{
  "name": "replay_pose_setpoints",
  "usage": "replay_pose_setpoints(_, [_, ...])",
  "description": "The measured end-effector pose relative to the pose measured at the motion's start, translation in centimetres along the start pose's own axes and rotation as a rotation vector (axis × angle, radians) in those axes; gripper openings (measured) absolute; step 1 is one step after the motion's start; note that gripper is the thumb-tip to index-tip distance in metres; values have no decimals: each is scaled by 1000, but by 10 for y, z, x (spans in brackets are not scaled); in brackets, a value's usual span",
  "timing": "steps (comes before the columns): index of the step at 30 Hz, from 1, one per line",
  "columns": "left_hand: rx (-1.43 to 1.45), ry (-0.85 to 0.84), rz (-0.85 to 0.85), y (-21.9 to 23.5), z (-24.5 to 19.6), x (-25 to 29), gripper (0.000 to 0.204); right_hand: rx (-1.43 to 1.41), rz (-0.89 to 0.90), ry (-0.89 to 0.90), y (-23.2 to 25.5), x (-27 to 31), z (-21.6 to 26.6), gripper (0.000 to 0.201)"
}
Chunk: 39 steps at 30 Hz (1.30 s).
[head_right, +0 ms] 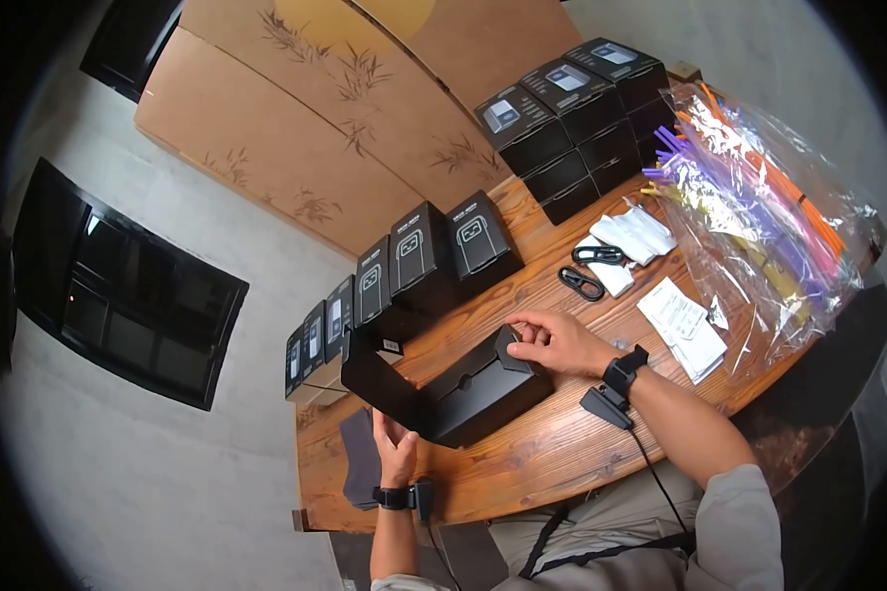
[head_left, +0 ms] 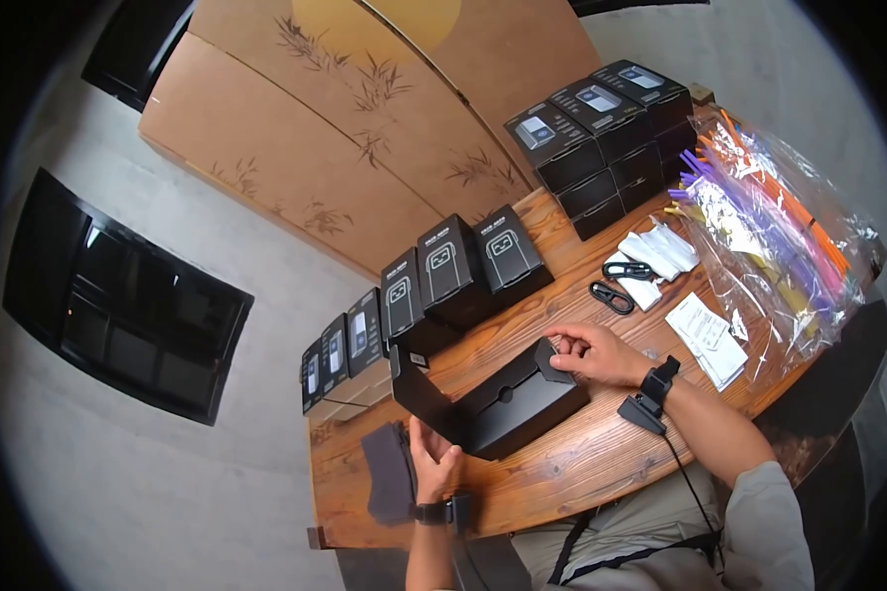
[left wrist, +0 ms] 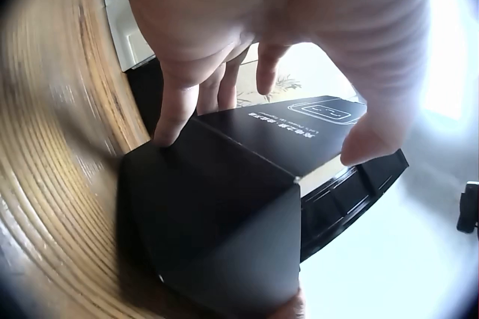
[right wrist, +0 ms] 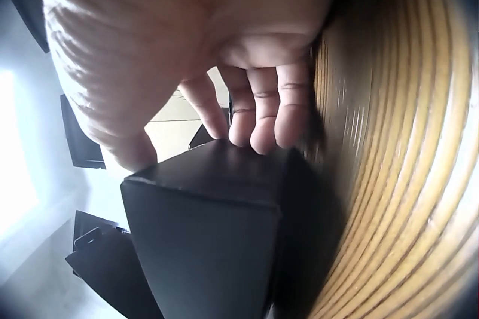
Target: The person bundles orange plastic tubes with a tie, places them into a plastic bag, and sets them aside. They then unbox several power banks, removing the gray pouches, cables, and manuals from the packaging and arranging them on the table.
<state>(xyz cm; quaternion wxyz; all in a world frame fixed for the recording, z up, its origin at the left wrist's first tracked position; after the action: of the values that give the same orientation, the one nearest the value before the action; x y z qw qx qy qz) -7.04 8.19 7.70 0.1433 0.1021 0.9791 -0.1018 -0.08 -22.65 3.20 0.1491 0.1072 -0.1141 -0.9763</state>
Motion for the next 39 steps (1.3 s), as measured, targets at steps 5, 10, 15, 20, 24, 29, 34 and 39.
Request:
replay_pose_setpoints(5, [-3,-9,-219,26,21,15,53,106,-64,53,1,0,0,33])
replay_pose_setpoints(10, [18,63,-332,8,23,12,19,151,179,5,-7,5,6,26])
replay_pose_setpoints(15, [-163,17,-272,0,22,-13,22,58,299,70,-12,8,10,54])
replay_pose_setpoints(20, [-194,-55,-181,-26,27,-59,30,103,312,226,-10,8,25,89])
replay_pose_setpoints(24, [-220,-76,-151,-43,30,-86,30,114,211,148,-7,9,24,91])
replay_pose_setpoints(29, [-179,-14,-120,-48,48,-109,20,168,94,121,-2,9,23,80])
replay_pose_setpoints(34, [-151,82,-36,-53,64,-132,22,342,-8,196,-1,6,18,65])
replay_pose_setpoints(39, [-215,105,34,-73,63,-142,30,340,-62,166,4,6,18,58])
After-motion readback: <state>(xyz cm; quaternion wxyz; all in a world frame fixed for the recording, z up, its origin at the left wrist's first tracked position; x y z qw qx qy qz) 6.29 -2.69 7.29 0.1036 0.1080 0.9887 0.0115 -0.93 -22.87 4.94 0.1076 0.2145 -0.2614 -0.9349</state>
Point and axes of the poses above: each hand's wrist, its own x-axis away from the middle knuckle, its own y-axis out of the back of the hand, z = x × y, the point moved 5 cm from there along -x, towards the middle knuckle, and after that the axes turned 14 degrees about x, right-handed, at the moved point
